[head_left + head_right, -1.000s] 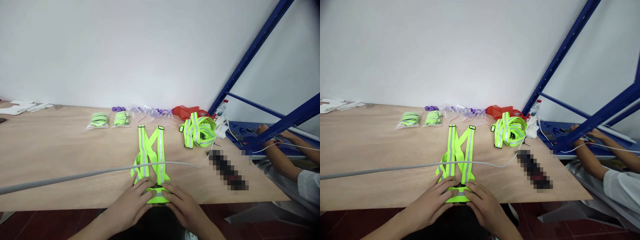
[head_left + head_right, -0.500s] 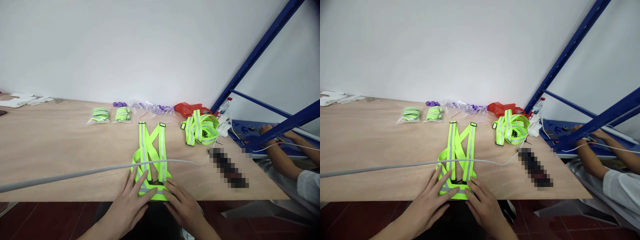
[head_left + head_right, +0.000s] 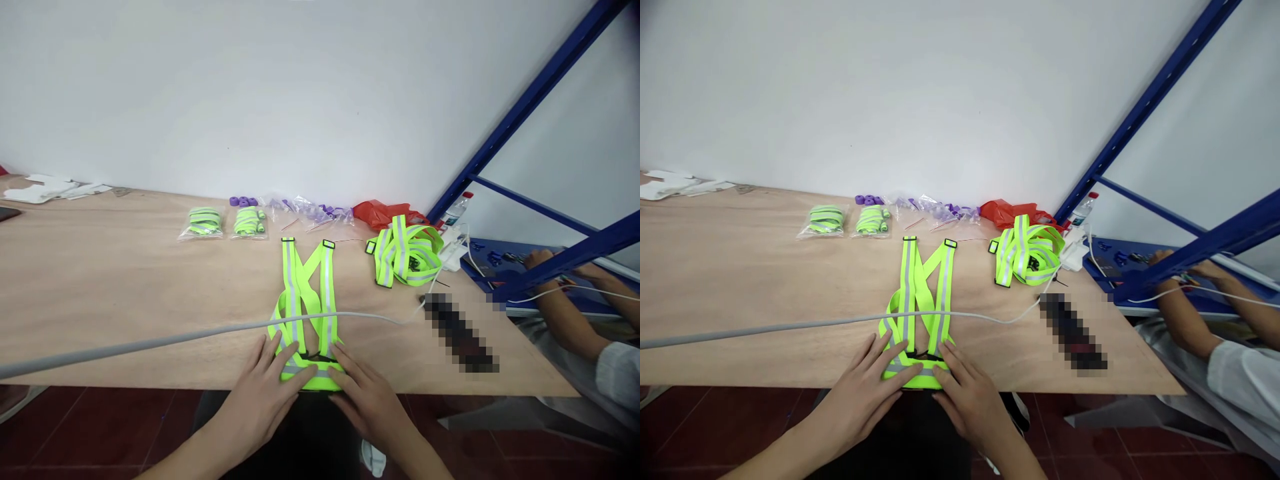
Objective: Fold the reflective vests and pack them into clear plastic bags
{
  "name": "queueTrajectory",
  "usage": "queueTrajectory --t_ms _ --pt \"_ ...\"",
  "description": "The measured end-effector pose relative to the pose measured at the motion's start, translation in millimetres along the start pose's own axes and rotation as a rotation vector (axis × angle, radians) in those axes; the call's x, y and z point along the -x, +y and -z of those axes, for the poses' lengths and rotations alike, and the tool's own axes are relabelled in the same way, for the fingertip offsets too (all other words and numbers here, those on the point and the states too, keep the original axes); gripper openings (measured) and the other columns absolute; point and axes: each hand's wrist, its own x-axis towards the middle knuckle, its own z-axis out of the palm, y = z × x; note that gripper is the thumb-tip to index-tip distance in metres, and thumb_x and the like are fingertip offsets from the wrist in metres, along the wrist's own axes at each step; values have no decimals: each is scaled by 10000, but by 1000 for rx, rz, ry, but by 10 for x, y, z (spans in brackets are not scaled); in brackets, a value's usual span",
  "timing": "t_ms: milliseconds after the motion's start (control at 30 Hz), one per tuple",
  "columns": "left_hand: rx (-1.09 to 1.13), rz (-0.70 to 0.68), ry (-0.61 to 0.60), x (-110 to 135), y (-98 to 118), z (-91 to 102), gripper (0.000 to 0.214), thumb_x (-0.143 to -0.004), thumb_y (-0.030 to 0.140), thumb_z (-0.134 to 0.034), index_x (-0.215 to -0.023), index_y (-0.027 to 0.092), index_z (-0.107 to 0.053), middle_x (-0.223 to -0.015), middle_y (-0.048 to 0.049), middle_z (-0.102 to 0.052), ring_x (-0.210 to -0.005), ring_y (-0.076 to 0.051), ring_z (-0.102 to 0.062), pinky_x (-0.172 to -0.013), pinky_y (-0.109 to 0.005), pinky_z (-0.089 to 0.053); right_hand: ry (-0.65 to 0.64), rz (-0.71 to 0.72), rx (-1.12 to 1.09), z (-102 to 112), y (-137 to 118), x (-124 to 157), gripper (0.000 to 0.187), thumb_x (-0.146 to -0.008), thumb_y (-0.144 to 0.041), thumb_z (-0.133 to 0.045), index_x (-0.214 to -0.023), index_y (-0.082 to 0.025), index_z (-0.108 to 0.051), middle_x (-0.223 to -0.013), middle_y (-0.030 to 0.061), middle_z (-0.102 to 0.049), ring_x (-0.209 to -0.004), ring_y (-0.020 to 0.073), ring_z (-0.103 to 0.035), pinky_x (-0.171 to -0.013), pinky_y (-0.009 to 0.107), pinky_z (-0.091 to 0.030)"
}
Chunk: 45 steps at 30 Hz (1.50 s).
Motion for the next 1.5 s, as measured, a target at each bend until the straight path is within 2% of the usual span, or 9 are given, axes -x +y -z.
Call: queueTrajectory --t_ms 167,400,567,733,833,933,1200,1333,1500 --pt "-12 -7 12 25 -21 -43 686 -922 113 -592 -1533 388 -442 -1532 -88 -481 -1449 -423 -379 -1118 -645 -408 -36 23 13 1 44 -11 362 -938 -162 -632 -1297 -125 -618 -1446 211 -607 -1400 318 -532 -1053 454 -571" --pt "-25 -6 12 40 -25 -75 707 -924 97 -580 -1547 392 -420 -1537 -88 -484 -1460 -423 -369 -1116 -654 -402 36 71 23 -20 64 -6 311 -958 -193 -613 -1260 -126 -640 -1366 198 -668 -1329 302 -603 -1043 449 -581" --pt "22 -25 13 -1 -58 27 594 -985 160 -524 -1548 316 -420 -1473 -75 -572 -1416 -371 -456 -1133 -618 -407 81 55 -39 51 22 -86 304 -983 -209 -563 -1276 -147 -615 -1257 154 -731 -1217 260 -674 -1052 454 -572" --pt "147 -27 13 -127 -114 171 383 -1024 205 -469 -1400 212 -541 -1330 -95 -671 -1295 -308 -591 -1134 -535 -445 89 -4 -128 107 30 -220 322 -987 -189 -513 -1300 -183 -590 -1134 109 -760 -1069 235 -717 -1025 460 -579" --pt "169 -40 6 -159 -135 198 336 -1022 205 -471 -1345 217 -560 -1297 -89 -686 -1263 -305 -619 -1110 -519 -476 80 33 -114 86 69 -229 332 -1006 -294 -550 -1313 -175 -593 -1131 118 -759 -1063 243 -718 -1019 453 -584" --pt "139 -58 -19 -119 -142 173 325 -995 213 -545 -1316 245 -575 -1331 -75 -670 -1297 -337 -597 -1112 -552 -472 75 107 -41 46 105 -158 444 -978 -431 -632 -1308 -136 -606 -1212 159 -742 -1165 274 -692 -1031 452 -583" --pt "70 -100 20 37 -130 50 380 -940 230 -657 -1315 255 -595 -1433 -94 -609 -1411 -391 -484 -1140 -623 -418 37 174 76 21 111 10 324 -1004 -163 -506 -1298 -112 -632 -1354 161 -687 -1304 260 -626 -1083 428 -557" --pt "87 -96 86 56 -141 -1 348 -948 200 -613 -1291 262 -603 -1393 -76 -639 -1386 -364 -519 -1142 -601 -419 49 186 39 39 122 -13 371 -1005 -176 -507 -1361 -141 -604 -1312 135 -718 -1275 235 -648 -1107 414 -538" --pt "131 -89 73 17 -166 48 379 -934 138 -553 -1298 241 -571 -1297 -68 -685 -1316 -323 -586 -1140 -543 -432 71 133 -107 99 80 -91 372 -990 -187 -527 -1355 -160 -592 -1190 116 -763 -1134 224 -713 -1071 421 -559"
